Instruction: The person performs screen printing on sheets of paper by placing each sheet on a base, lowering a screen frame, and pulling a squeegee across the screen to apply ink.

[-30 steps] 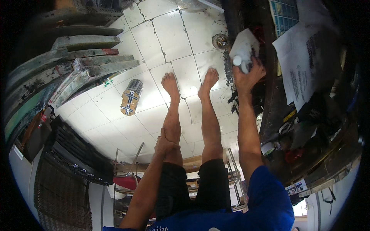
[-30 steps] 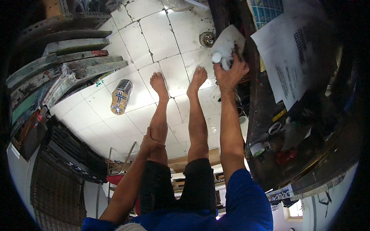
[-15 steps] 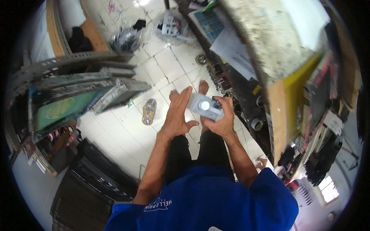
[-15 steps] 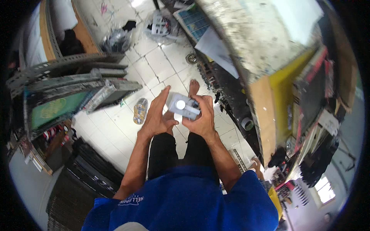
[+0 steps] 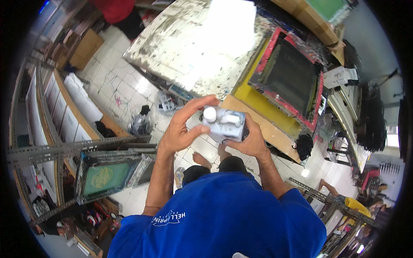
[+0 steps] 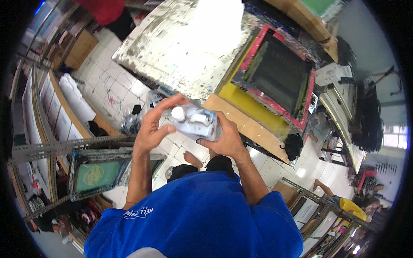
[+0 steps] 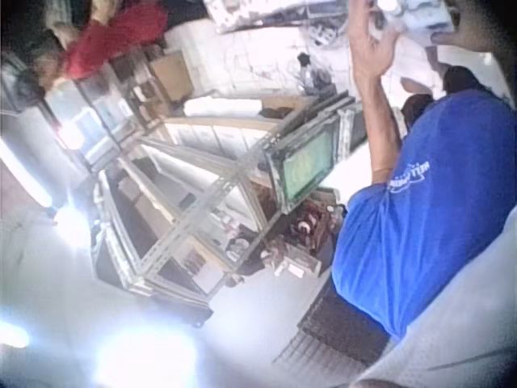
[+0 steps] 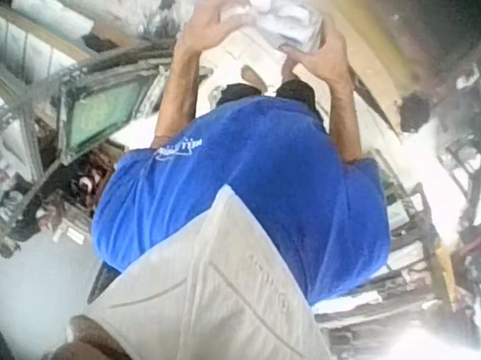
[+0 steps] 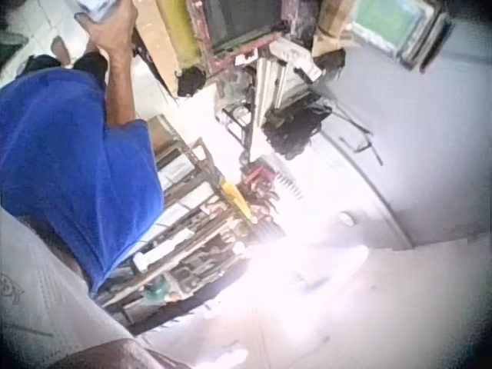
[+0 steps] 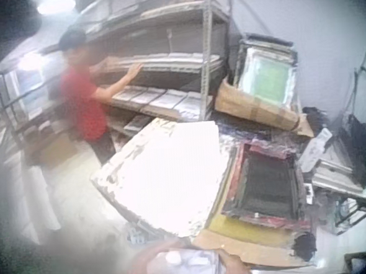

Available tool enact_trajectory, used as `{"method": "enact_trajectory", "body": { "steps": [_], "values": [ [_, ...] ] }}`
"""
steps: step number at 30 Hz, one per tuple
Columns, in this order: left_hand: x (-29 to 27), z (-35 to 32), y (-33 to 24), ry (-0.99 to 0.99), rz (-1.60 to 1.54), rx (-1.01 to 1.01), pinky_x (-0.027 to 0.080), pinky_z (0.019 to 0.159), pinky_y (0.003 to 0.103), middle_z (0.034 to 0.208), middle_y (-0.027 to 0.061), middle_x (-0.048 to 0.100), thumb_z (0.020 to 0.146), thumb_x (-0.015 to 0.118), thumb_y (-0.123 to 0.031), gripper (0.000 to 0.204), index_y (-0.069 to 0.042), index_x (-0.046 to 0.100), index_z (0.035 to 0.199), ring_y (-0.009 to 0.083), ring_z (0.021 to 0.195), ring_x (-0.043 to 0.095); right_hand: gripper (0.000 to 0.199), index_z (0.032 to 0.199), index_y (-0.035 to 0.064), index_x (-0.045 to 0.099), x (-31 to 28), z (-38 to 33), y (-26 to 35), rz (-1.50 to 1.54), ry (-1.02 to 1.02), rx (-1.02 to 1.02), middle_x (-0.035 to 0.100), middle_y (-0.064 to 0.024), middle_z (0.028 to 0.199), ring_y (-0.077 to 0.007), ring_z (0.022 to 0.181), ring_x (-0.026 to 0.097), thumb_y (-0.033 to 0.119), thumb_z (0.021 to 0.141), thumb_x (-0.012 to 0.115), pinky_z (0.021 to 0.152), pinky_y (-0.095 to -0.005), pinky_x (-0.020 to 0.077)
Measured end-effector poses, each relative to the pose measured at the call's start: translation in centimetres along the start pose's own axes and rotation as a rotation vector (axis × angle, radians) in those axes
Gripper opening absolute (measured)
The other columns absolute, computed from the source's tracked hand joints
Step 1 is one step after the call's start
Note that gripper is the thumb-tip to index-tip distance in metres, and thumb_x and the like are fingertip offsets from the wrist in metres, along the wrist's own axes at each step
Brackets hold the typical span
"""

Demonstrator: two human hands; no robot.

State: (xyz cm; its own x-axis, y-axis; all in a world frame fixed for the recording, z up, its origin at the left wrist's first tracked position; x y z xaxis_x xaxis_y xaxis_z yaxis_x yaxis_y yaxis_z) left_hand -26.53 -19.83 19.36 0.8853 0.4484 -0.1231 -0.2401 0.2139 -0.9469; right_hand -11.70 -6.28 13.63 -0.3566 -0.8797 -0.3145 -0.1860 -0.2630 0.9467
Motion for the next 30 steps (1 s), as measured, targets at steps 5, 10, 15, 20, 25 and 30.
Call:
{"method": "enact_trajectory", "body": {
  "steps": [5, 10, 15, 20, 25, 30],
  "values": [
    [3.1, 7.1, -2.2, -0.068, 0.121, 0.098, 0.048, 0.1, 0.036, 0.109, 0.01, 0.075, 0.084, 0.077, -0.009, 0.028, -0.001, 0.074, 0.111, 0.0223, 0.111, 0.066, 0.079, 0.131, 0.0009, 0.056, -6.8, 0.1, 1.2, -0.14, -0.159, -0.124, 0.071, -0.019, 0.114, -0.0318, 0.108, 0.07, 0.019, 0.062, 0.091, 0.094, -0.0401, 0.0526],
    [4.6, 11.9, -1.1, -0.391, -0.118, 0.106, 0.048, 0.1, 0.033, 0.108, 0.0078, 0.075, 0.088, 0.075, -0.003, 0.024, -0.001, 0.073, 0.112, 0.0165, 0.11, 0.065, 0.077, 0.131, 0.0005, 0.054, -13.0, -1.2, -0.5, -0.157, -0.288, -0.019, 0.069, -0.0139, 0.117, -0.0223, 0.114, 0.066, 0.016, 0.065, 0.091, 0.101, -0.0376, 0.0504],
    [3.4, 12.0, 10.3, -0.638, 0.056, -0.106, 0.049, 0.092, 0.034, 0.113, 0.0072, 0.073, 0.096, 0.069, -0.015, 0.026, -0.001, 0.07, 0.118, 0.0169, 0.103, 0.064, 0.066, 0.119, -0.0006, 0.056, -20.9, -2.3, -0.2, 0.011, -0.492, -0.099, 0.068, -0.0105, 0.112, -0.0175, 0.107, 0.065, 0.012, 0.063, 0.089, 0.098, -0.0325, 0.0499],
    [2.5, 8.6, 24.4, -0.637, 0.504, -0.215, 0.047, 0.087, 0.04, 0.111, 0.0123, 0.067, 0.094, 0.071, -0.023, 0.033, -0.001, 0.069, 0.118, 0.0256, 0.104, 0.06, 0.069, 0.126, 0.0024, 0.059, -31.7, -1.7, -0.1, -0.236, -0.718, -0.073, 0.071, -0.0116, 0.111, -0.0189, 0.103, 0.066, 0.013, 0.063, 0.085, 0.095, -0.0333, 0.0505],
    [4.1, 7.6, 27.3, -0.615, 0.702, -0.189, 0.047, 0.087, 0.044, 0.105, 0.0149, 0.067, 0.09, 0.07, -0.014, 0.027, -0.001, 0.068, 0.113, 0.0327, 0.097, 0.059, 0.073, 0.13, 0.0076, 0.059, -41.6, 2.1, -3.7, -0.768, -0.892, 0.128, 0.07, -0.0217, 0.115, -0.0382, 0.11, 0.068, 0.02, 0.062, 0.084, 0.095, -0.0423, 0.0519],
    [4.3, 7.6, 27.5, -0.618, 0.747, -0.188, 0.046, 0.09, 0.045, 0.107, 0.0128, 0.068, 0.09, 0.072, -0.017, 0.028, -0.003, 0.068, 0.114, 0.0328, 0.099, 0.059, 0.072, 0.131, 0.0091, 0.06, -47.9, 6.3, -8.9, -0.943, -0.896, 0.202, 0.07, -0.0219, 0.117, -0.0417, 0.113, 0.065, 0.02, 0.064, 0.081, 0.094, -0.0456, 0.0517]
  ]
}}
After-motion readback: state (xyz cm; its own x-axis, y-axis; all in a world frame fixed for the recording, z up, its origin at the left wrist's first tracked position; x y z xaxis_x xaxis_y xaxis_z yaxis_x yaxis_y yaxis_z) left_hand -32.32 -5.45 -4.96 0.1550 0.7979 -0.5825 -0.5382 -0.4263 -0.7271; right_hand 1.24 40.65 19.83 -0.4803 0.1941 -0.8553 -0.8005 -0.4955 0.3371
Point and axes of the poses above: each hand's wrist, its own z-axis towards the middle knuckle, its own x-axis out of the palm, y = z × x, the point moved 8 cm from there along z, towards the middle knuckle
